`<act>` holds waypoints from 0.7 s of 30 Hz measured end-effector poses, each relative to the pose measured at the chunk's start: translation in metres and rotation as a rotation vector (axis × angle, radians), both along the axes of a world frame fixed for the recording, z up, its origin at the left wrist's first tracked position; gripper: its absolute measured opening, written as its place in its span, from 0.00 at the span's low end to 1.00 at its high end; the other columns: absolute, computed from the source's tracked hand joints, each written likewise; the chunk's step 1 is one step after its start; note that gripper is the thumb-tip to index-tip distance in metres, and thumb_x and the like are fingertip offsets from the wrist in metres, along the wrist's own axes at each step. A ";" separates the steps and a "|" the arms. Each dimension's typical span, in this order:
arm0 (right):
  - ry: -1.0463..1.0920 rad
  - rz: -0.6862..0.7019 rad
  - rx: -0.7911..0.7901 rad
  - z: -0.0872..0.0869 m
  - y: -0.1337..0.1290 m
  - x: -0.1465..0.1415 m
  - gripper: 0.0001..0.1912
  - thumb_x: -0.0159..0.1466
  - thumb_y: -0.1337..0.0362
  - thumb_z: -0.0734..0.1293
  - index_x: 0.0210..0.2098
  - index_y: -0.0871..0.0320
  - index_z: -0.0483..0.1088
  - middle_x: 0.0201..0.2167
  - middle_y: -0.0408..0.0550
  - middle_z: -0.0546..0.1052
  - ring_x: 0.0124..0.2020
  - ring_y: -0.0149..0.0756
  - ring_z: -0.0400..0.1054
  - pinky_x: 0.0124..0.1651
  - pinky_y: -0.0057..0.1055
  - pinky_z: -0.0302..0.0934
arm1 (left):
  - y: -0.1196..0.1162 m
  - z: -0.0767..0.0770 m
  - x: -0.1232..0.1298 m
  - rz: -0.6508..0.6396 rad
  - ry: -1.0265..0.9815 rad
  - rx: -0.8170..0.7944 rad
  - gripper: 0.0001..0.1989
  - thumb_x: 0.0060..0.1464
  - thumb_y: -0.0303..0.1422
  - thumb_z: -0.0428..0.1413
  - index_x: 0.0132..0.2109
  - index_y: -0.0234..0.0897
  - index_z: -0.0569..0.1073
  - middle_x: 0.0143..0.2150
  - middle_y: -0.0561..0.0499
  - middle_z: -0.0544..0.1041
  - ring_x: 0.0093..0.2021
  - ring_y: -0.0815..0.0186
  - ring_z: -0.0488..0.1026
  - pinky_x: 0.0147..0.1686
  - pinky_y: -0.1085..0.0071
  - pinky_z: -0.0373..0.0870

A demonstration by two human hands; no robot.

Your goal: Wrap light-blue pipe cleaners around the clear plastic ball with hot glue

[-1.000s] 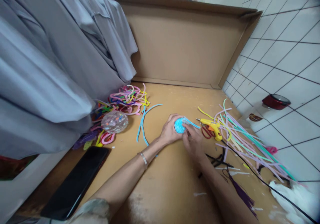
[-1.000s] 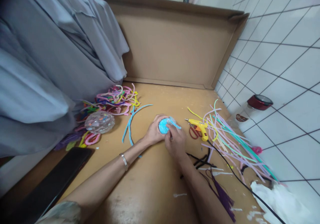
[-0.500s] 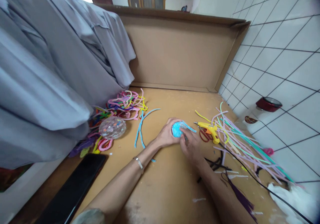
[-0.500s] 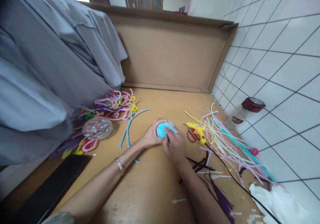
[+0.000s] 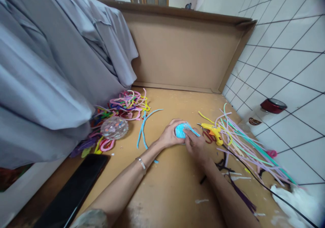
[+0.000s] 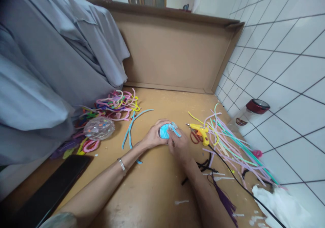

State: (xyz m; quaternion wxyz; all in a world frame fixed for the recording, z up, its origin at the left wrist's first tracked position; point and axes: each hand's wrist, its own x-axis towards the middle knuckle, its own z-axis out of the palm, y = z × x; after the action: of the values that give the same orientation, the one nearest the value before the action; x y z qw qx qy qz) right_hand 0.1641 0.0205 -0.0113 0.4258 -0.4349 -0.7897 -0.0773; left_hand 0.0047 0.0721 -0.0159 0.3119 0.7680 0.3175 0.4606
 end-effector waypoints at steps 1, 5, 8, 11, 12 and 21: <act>0.006 0.003 -0.003 0.000 0.000 0.000 0.16 0.62 0.72 0.59 0.47 0.57 0.72 0.38 0.54 0.77 0.37 0.39 0.71 0.39 0.36 0.70 | 0.000 0.000 0.000 0.005 -0.001 0.001 0.33 0.36 0.31 0.67 0.54 0.38 0.72 0.54 0.43 0.71 0.56 0.55 0.69 0.59 0.57 0.66; -0.007 0.007 0.023 0.000 0.001 0.000 0.16 0.62 0.72 0.59 0.46 0.58 0.72 0.38 0.54 0.77 0.38 0.40 0.72 0.39 0.36 0.70 | 0.001 -0.001 0.000 -0.003 -0.006 0.016 0.33 0.36 0.31 0.67 0.54 0.38 0.71 0.54 0.43 0.71 0.56 0.55 0.69 0.58 0.56 0.65; -0.047 -0.013 0.015 0.000 0.001 0.001 0.17 0.62 0.72 0.59 0.47 0.57 0.72 0.38 0.54 0.77 0.39 0.40 0.72 0.41 0.37 0.70 | 0.001 -0.002 0.000 -0.004 -0.001 0.016 0.34 0.36 0.31 0.67 0.54 0.39 0.71 0.54 0.43 0.71 0.56 0.54 0.69 0.59 0.56 0.65; -0.056 -0.010 -0.020 0.001 0.000 0.002 0.19 0.61 0.72 0.59 0.49 0.57 0.71 0.39 0.55 0.77 0.40 0.41 0.72 0.41 0.38 0.71 | 0.002 -0.002 0.000 0.001 0.005 0.015 0.34 0.36 0.31 0.68 0.54 0.39 0.71 0.54 0.43 0.71 0.56 0.54 0.69 0.59 0.56 0.65; -0.054 -0.006 -0.030 0.001 0.000 0.002 0.20 0.61 0.72 0.59 0.51 0.58 0.71 0.40 0.55 0.77 0.40 0.42 0.72 0.41 0.39 0.71 | 0.002 -0.001 0.000 0.001 0.006 0.015 0.34 0.36 0.31 0.67 0.54 0.39 0.71 0.54 0.43 0.71 0.56 0.54 0.69 0.59 0.56 0.65; -0.032 0.013 -0.054 0.006 -0.001 0.001 0.21 0.62 0.72 0.58 0.53 0.58 0.70 0.42 0.56 0.77 0.40 0.40 0.72 0.41 0.38 0.71 | 0.000 0.000 0.000 0.001 -0.001 0.018 0.34 0.36 0.31 0.67 0.54 0.38 0.71 0.53 0.43 0.71 0.55 0.55 0.70 0.57 0.57 0.67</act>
State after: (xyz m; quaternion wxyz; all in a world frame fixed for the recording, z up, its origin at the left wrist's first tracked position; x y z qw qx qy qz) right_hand 0.1652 0.0191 -0.0050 0.4015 -0.4399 -0.8011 -0.0600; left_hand 0.0051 0.0725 -0.0161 0.3050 0.7703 0.3134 0.4641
